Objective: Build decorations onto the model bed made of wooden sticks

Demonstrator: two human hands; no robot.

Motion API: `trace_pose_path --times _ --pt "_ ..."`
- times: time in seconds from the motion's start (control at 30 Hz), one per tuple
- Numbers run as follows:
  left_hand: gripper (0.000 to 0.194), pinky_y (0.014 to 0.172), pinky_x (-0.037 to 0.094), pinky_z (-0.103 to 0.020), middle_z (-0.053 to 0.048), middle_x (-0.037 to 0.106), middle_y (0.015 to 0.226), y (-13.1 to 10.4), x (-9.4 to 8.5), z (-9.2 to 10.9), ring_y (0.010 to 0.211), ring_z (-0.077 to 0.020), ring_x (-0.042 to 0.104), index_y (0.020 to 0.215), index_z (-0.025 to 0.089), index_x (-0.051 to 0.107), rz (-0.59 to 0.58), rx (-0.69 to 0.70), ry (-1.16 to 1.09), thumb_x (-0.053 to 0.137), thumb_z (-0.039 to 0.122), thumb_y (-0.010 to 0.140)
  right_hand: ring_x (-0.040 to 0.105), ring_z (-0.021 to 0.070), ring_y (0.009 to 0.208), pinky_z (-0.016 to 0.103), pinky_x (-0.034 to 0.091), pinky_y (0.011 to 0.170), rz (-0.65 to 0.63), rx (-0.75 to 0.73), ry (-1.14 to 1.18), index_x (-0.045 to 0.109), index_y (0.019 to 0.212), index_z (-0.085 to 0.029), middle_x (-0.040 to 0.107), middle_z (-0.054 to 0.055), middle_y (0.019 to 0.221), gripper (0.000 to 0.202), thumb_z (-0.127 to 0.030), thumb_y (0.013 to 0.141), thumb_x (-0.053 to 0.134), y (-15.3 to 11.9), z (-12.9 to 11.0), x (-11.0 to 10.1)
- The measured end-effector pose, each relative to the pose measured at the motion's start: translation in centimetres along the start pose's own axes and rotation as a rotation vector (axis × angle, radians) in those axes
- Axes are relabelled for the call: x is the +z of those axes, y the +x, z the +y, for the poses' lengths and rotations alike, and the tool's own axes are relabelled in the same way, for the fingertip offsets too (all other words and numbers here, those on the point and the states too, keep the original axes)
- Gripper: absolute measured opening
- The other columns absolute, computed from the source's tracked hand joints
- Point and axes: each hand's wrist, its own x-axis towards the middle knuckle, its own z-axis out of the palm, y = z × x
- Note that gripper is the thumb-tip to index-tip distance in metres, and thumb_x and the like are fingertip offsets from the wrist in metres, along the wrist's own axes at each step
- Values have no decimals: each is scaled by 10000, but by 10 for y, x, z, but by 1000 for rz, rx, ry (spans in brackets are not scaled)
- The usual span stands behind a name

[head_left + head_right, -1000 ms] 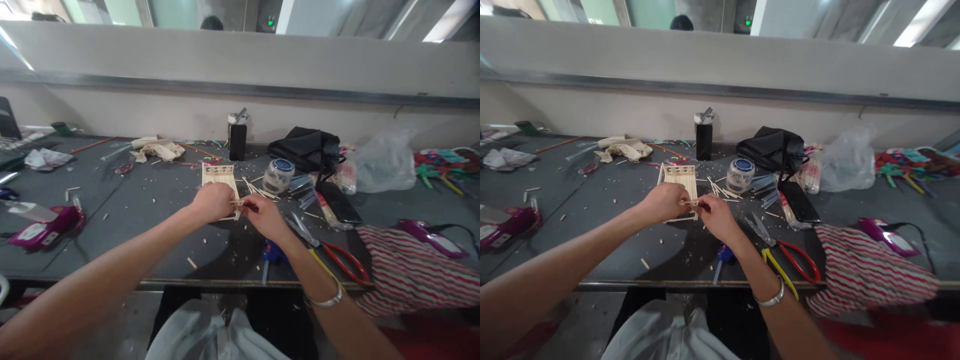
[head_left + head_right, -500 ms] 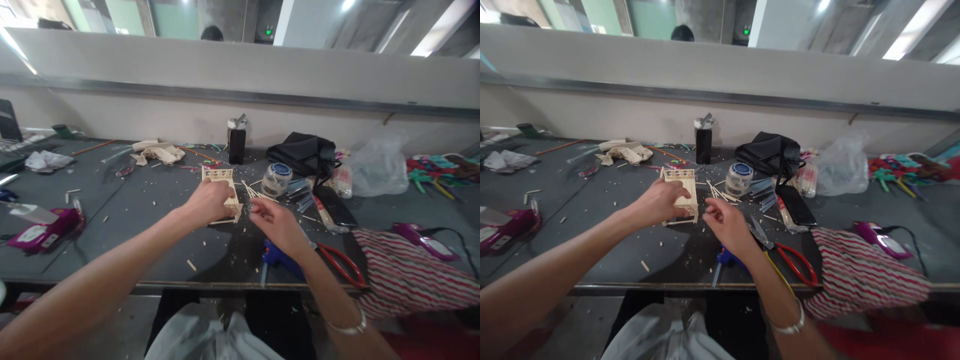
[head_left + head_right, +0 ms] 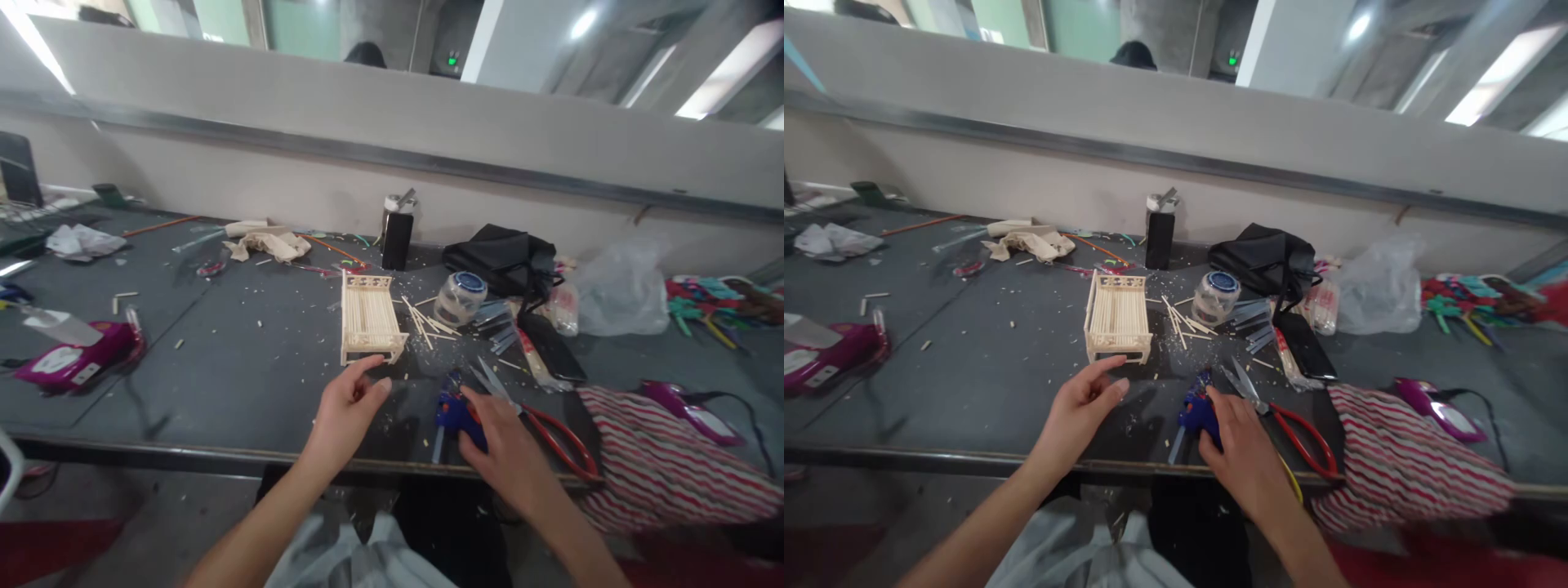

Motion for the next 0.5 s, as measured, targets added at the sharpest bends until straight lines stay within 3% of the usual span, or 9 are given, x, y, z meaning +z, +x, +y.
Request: trace_pose_path --times 0.1,0.2,0.3,0.4,0.5 --pt "432 537 309 -209 73 358 590 7 4 -1 540 -87 348 1206 172 592 21 0 -82 600 347 811 640 271 910 437 528 807 27 253 306 563 1191 -178 659 112 1048 423 -274 779 566 -1 -6 -13" --pt "453 539 304 -211 73 361 590 9 6 -3 542 -87 346 1240 179 577 8 41 -91 595 345 818 652 228 717 346 533 583 90 566 837 622 1036 -176 679 99 938 314 -385 813 548 -4 -20 -31" --pt "478 539 303 -213 76 359 580 12 10 -7 535 -86 338 1275 178 554 11 79 -61 586 344 828 609 174 615 265 467 470 111 642 1185 640 882 -161 667 75 843 260 -400 784 607 -1 -42 -40" --pt "507 523 291 -213 83 339 555 17 14 -10 517 -87 319 1309 164 523 28 92 -50 578 337 835 526 108 494 216 398 418 137 607 1073 638 857 -155 641 28 708 247 -382 766 674 8 -64 -35" --pt "506 494 266 -209 84 335 541 23 16 -13 500 -86 308 1305 161 524 30 88 -70 575 349 838 535 122 486 212 405 405 206 521 831 609 1061 -164 624 -4 619 350 -380 791 662 17 -77 -23"
